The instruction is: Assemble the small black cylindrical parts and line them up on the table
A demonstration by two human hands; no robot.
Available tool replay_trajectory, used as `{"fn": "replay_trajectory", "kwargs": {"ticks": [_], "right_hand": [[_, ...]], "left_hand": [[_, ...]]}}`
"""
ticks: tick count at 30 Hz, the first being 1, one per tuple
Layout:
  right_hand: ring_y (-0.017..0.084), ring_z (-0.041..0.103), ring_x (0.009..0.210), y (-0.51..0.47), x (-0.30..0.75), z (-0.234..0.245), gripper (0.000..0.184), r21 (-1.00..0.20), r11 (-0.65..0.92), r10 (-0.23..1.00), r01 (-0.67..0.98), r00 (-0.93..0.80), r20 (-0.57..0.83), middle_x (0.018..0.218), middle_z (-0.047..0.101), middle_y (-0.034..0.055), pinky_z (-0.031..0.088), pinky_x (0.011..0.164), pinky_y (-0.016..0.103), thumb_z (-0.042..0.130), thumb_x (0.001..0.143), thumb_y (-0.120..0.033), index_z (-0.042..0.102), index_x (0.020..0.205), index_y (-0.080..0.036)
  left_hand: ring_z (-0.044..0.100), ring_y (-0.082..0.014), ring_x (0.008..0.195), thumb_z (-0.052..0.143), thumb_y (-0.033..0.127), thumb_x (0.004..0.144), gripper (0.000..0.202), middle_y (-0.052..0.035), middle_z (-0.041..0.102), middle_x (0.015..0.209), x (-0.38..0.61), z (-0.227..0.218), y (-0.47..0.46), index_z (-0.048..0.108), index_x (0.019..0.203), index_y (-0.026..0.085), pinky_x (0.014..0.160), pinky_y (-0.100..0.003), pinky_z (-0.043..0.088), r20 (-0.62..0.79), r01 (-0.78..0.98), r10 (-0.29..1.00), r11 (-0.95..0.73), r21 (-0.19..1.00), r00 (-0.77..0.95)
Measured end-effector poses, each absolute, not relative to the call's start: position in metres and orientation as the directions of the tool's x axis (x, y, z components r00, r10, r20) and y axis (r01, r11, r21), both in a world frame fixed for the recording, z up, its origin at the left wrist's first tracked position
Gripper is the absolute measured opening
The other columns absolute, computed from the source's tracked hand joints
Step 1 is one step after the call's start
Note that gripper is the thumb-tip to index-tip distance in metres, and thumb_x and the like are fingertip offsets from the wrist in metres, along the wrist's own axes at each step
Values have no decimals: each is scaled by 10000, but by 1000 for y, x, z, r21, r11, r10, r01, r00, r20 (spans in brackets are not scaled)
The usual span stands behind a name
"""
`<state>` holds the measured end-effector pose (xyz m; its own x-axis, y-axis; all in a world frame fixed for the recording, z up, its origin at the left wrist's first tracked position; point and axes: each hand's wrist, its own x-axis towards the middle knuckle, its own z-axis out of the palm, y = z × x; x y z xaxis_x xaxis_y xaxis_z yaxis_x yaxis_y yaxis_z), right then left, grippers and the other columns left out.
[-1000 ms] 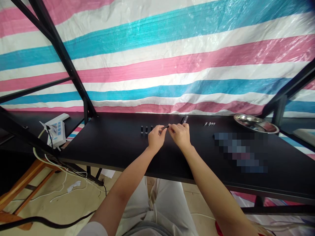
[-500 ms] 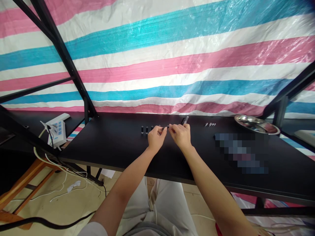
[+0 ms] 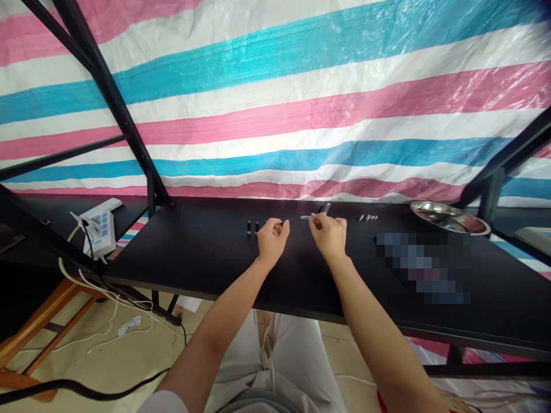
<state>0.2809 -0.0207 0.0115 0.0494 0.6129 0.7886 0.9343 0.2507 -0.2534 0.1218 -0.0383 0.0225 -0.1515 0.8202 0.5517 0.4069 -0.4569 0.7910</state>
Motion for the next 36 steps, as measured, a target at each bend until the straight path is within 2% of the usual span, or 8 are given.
{"fn": "replay_trajectory", "kwargs": {"ticks": [3,6,10,17,26,29,31,36], "right_hand": [[150,560,588,-19,288,10,248,-365,316,675,876,62,735,633,637,28,339,686,294,458,850,-332,634,874,-159],[149,556,582,-21,287,10,277,-418,422,740,805,-40,671,639,627,34,380,649,281,469,836,-352,654,907,-159],[136,527,567,-22,281,8,219,-478,515,811,712,-222,542,651,609,31,401,584,255,483,795,-291,656,849,-169],[128,509,557,-22,281,4,111,-540,451,890,710,-310,335,616,590,10,384,548,238,524,703,-218,627,716,-180],[131,512,557,-24,279,6,158,-569,486,873,664,-337,353,627,604,22,390,558,240,523,722,-304,587,640,-185],[127,495,536,-22,283,5,165,-562,463,880,685,-278,386,597,583,14,378,542,239,521,726,-323,575,646,-188],[127,481,524,-19,288,2,187,-551,407,887,729,-170,429,580,569,12,367,535,243,528,728,-352,557,635,-192],[158,523,566,-2,307,-13,267,-635,167,847,755,220,484,620,600,37,384,576,274,511,741,-450,557,673,-195]], "left_hand": [[428,-47,461,562,270,777,125,34,587,672,123,21,-38,583,850,171,557,-178,394,530,435,845,-449,781,-78],[450,-49,482,569,217,764,131,27,622,735,123,19,-38,600,886,180,592,-183,413,480,490,877,-429,759,24],[500,-65,541,566,217,773,147,12,651,818,123,18,-39,619,908,190,636,-199,434,430,553,893,-428,715,135],[586,-121,694,569,219,778,173,-1,668,854,122,15,-39,636,938,218,694,-236,460,284,656,928,-371,657,241],[604,-154,781,520,224,815,183,-12,666,897,121,14,-38,622,967,227,741,-271,472,249,693,928,-373,616,278],[606,-159,818,518,231,817,243,-13,670,902,121,15,-39,592,1049,221,778,-274,472,264,679,930,-366,636,254],[606,-156,821,512,241,823,258,-12,673,893,122,16,-40,583,1070,219,790,-272,470,266,675,932,-361,644,246],[603,-139,780,469,234,830,188,-4,674,878,122,16,-43,641,905,223,745,-240,464,263,672,898,-438,597,352]]}}
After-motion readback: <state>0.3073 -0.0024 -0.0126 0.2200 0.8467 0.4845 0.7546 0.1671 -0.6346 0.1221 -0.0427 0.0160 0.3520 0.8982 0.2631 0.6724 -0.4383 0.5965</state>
